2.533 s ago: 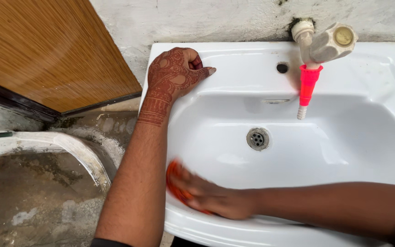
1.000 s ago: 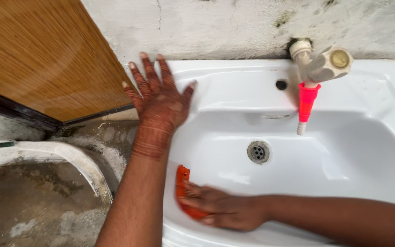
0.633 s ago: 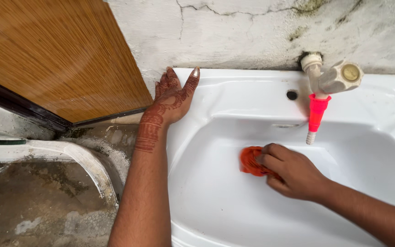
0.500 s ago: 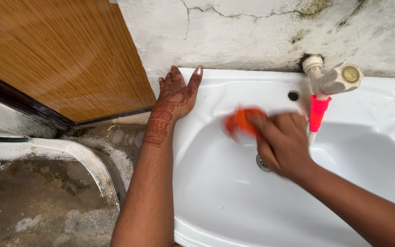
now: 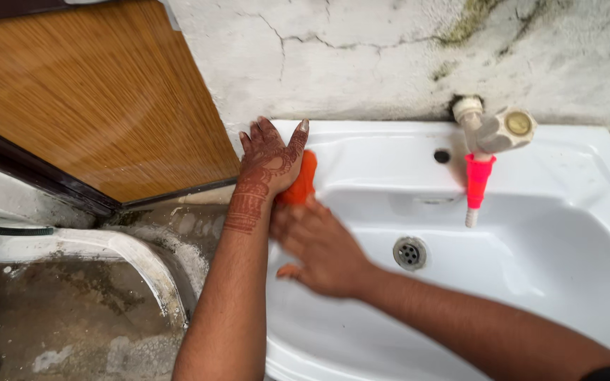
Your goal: The person cleans a white bathroom sink using an orange cloth. They wipe the basin, the faucet, and the surrounding surfaces, repeatedly rinsing and wringing the cloth under running water to remove dirt.
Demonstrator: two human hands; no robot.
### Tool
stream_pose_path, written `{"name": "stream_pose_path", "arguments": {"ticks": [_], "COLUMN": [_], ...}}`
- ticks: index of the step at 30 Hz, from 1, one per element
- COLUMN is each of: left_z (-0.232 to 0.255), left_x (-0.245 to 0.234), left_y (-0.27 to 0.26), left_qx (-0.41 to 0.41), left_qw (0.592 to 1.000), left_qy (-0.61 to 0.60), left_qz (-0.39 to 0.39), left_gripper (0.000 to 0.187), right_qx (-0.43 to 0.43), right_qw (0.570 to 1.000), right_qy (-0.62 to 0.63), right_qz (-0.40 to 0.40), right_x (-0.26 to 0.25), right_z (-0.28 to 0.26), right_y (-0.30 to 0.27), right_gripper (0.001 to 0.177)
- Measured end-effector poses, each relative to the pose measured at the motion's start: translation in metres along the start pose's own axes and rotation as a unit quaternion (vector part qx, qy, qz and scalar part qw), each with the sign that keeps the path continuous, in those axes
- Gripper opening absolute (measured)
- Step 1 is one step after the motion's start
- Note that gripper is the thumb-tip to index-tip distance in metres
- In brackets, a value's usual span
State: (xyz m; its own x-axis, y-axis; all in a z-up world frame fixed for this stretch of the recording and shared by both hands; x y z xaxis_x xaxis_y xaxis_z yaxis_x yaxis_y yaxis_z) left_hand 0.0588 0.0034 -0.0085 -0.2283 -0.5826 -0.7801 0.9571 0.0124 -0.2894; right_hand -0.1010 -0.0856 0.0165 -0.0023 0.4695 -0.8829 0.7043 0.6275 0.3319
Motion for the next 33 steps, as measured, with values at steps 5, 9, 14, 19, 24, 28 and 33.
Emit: {"name": "stream_pose_path", "arguments": {"ticks": [5, 9, 14, 19, 24, 28, 33], "left_z": [-0.001, -0.006, -0.010, 0.006, 0.003, -0.011, 0.002], "left_x": [0.002, 0.007, 0.003, -0.005, -0.006, -0.001, 0.007], "left_y": [0.002, 0.020, 0.018, -0.002, -0.006, 0.011, 0.025], "left_qx": [-0.016, 0.024, -0.023, -0.025, -0.028, -0.034, 0.092], "left_qw": [1.000, 0.999, 0.996, 0.999, 0.999, 0.995, 0.993], "left_qy": [0.001, -0.040, -0.073, -0.039, -0.036, -0.089, 0.067], "left_qz": [0.013, -0.004, -0.034, -0.027, -0.003, -0.010, 0.027], "left_gripper": [0.105, 0.104, 0.104, 0.103, 0.104, 0.103, 0.092], "right_qx": [0.063, 0.156, 0.076, 0.044, 0.091, 0.054, 0.036], "right_qw": [0.973, 0.945, 0.979, 0.984, 0.977, 0.985, 0.982], "right_qy": [-0.152, -0.200, 0.051, -0.040, -0.098, -0.078, -0.128], "right_qz": [0.163, 0.208, 0.183, 0.168, 0.166, 0.143, 0.131], "right_x": [-0.063, -0.063, -0.015, -0.057, -0.054, -0.047, -0.050], "right_z": [0.067, 0.064, -0.009, 0.041, 0.034, 0.022, 0.011], "right_y": [0.030, 0.031, 0.021, 0.029, 0.040, 0.035, 0.001], "right_gripper": [0.046, 0.043, 0.036, 0.024, 0.021, 0.039, 0.051]}}
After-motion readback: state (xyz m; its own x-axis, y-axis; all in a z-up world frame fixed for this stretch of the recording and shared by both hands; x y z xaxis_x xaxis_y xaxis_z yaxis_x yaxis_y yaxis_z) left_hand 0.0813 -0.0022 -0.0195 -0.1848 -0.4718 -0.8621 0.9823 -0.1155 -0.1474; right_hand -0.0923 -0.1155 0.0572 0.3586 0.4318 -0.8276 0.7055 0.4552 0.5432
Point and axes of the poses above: each hand's wrist, its own y-axis towards the middle knuckle, its own x-axis out of the palm, z = x × y, the point moved 8 cm from there along y, towards the middle knuckle, and after that the axes turned 2 degrees about x, right-handed, at the moved point
